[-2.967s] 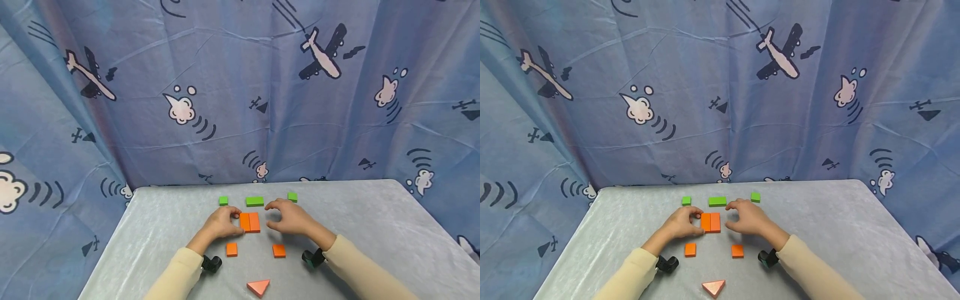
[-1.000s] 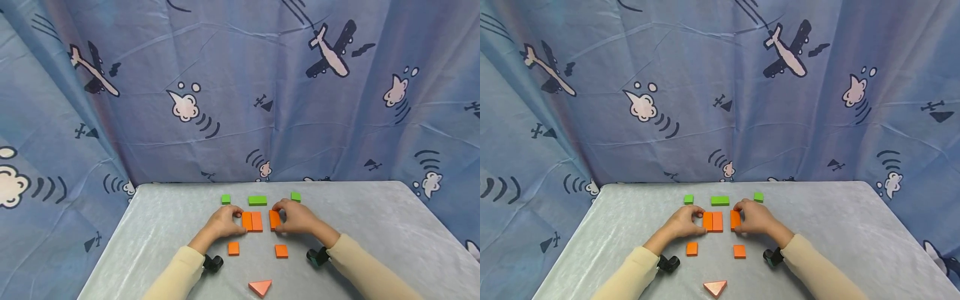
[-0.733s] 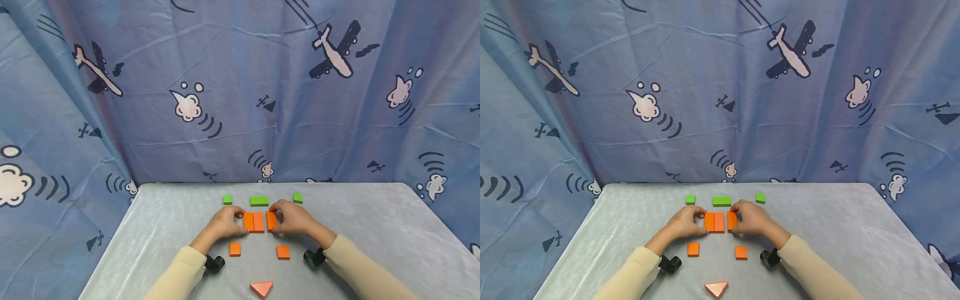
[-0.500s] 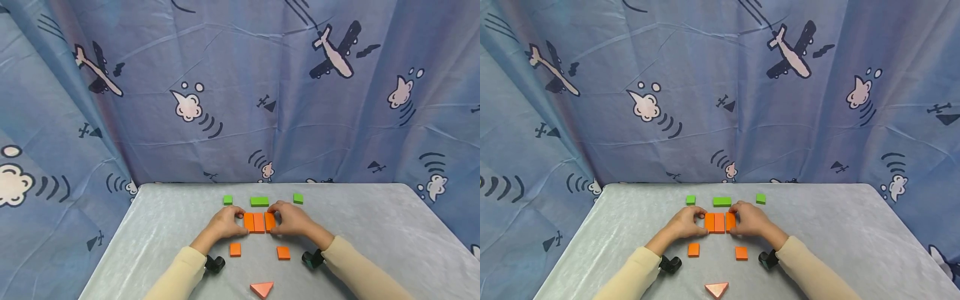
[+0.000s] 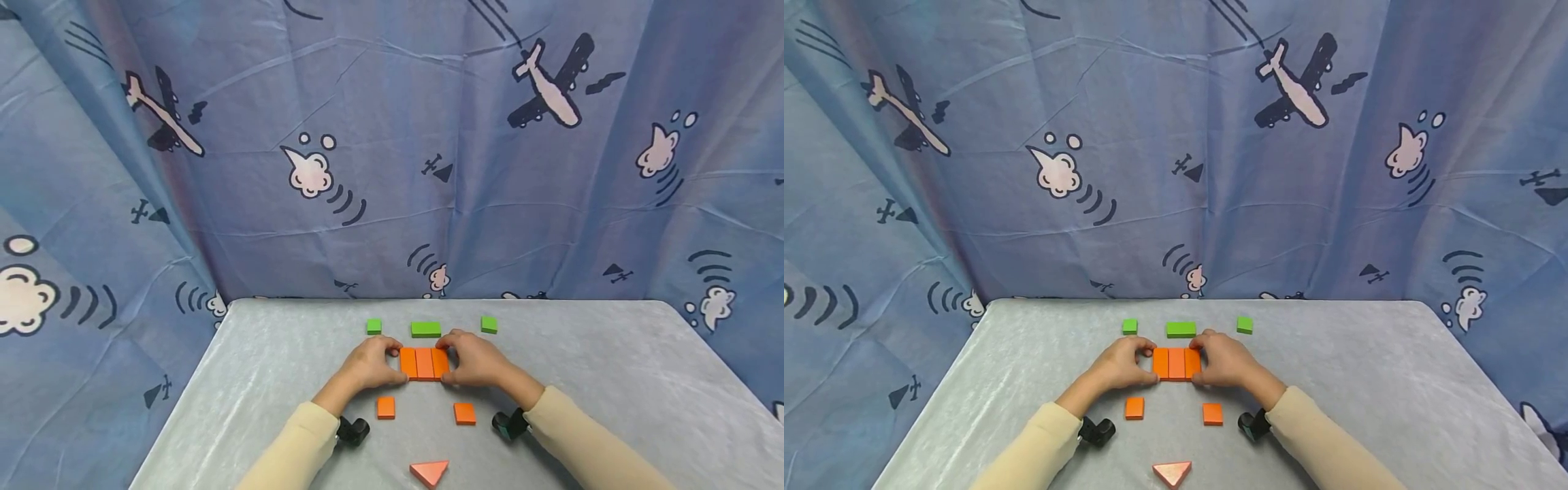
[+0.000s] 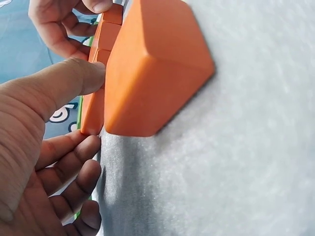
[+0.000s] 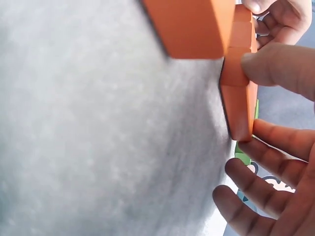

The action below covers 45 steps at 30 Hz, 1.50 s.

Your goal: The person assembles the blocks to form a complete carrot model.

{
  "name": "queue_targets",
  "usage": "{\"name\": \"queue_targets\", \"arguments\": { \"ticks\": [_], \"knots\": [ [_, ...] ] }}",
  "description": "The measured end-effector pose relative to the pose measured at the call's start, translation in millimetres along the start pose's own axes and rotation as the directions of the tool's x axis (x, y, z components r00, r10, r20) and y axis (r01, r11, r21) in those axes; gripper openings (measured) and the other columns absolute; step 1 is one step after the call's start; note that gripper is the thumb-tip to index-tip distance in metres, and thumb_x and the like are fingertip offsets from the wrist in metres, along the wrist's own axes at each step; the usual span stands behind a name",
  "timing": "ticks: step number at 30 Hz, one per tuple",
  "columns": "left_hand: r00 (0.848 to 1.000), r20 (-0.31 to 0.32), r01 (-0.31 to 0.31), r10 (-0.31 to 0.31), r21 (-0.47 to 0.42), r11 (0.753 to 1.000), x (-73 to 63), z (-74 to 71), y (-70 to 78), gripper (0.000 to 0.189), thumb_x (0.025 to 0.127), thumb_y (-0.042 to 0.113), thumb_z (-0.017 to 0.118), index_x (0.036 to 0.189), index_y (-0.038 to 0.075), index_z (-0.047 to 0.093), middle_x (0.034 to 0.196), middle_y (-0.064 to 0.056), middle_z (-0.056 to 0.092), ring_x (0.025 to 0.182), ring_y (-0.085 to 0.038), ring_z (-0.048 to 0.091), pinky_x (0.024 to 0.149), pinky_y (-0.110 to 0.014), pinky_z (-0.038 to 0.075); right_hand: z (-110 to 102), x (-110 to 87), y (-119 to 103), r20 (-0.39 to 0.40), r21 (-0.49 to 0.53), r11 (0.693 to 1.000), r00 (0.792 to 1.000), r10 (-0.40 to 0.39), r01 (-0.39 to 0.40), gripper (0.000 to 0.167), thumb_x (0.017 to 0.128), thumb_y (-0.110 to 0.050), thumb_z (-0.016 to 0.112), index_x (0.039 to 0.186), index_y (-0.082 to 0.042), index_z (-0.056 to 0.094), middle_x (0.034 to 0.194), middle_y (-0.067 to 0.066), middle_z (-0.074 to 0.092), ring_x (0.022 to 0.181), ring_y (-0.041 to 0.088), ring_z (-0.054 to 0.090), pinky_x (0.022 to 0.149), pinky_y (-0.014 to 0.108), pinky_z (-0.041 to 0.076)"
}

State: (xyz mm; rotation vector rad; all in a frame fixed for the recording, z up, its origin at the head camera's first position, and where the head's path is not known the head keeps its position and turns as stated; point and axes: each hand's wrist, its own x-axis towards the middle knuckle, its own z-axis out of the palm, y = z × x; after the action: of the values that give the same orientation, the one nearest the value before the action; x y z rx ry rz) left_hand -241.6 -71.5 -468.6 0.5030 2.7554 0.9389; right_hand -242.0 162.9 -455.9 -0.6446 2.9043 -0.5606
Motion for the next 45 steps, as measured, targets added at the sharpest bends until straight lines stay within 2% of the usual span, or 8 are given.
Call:
{"name": "queue_targets", "arguments": {
  "ticks": [6,13,21,26,33,45],
  "knots": [
    [1.000,-0.002,0.002,-0.002,-0.004,1.000,-0.4,-0.4,0.3,0.056,0.068,0.032,0.084,0.116,0.011,0.067,0.101,0.003,0.064,0.093,-0.013,0.058,0.089,-0.034,0.049,-7,1.4,0,0.013,0.010,1.000,1.000,-0.011,0.011,0.047,0.071,-0.027,0.081,0.113,-0.011,0.067,0.107,0.002,0.065,0.093,0.017,0.058,0.087,0.039,0.051],
    [1.000,-0.001,0.002,-0.002,-0.010,1.000,-0.5,0.6,-0.3,0.056,0.068,0.032,0.084,0.116,0.010,0.067,0.101,0.003,0.064,0.094,-0.012,0.058,0.090,-0.034,0.049,-18,14.1,5,-0.038,0.086,0.996,0.999,-0.004,0.007,0.035,0.080,-0.023,0.072,0.112,-0.009,0.067,0.106,0.008,0.066,0.088,0.020,0.059,0.077,0.037,0.051],
    [1.000,0.006,0.002,-0.002,-0.015,1.000,-0.7,-0.5,-0.5,0.057,0.069,0.033,0.084,0.117,0.010,0.067,0.102,0.003,0.065,0.095,-0.012,0.059,0.090,-0.035,0.049,-17,41.0,14,-0.060,0.069,0.996,0.996,0.058,-0.054,0.035,0.081,-0.024,0.071,0.113,-0.012,0.067,0.108,0.007,0.066,0.092,0.021,0.062,0.078,0.038,0.053],
    [1.000,0.013,0.011,-0.010,-0.017,1.000,-0.8,-0.7,-1.0,0.056,0.069,0.034,0.084,0.117,0.011,0.067,0.101,0.004,0.064,0.095,-0.012,0.058,0.090,-0.035,0.049,-12,51.2,17,-0.049,0.050,0.997,0.997,0.054,-0.052,0.037,0.080,-0.024,0.072,0.114,-0.010,0.068,0.108,0.008,0.066,0.094,0.022,0.061,0.083,0.042,0.052],
    [1.000,0.009,-0.001,0.001,-0.013,1.000,-0.3,-0.8,-1.2,0.056,0.069,0.034,0.084,0.117,0.011,0.067,0.102,0.004,0.064,0.095,-0.012,0.058,0.089,-0.034,0.049,-6,58.2,19,-0.043,0.045,0.998,0.997,0.056,-0.055,0.034,0.080,-0.020,0.072,0.113,-0.011,0.070,0.106,0.007,0.065,0.088,0.018,0.057,0.083,0.040,0.052],
    [1.000,0.002,0.000,0.000,-0.009,1.000,0.2,0.2,-2.1,0.055,0.069,0.033,0.084,0.116,0.011,0.067,0.101,0.004,0.064,0.094,-0.011,0.058,0.089,-0.033,0.049,-6,61.1,22,-0.004,0.119,0.992,0.999,0.052,-0.052,0.027,0.083,-0.012,0.072,0.109,-0.009,0.070,0.102,0.005,0.064,0.089,0.018,0.057,0.080,0.037,0.052]
  ]
}}
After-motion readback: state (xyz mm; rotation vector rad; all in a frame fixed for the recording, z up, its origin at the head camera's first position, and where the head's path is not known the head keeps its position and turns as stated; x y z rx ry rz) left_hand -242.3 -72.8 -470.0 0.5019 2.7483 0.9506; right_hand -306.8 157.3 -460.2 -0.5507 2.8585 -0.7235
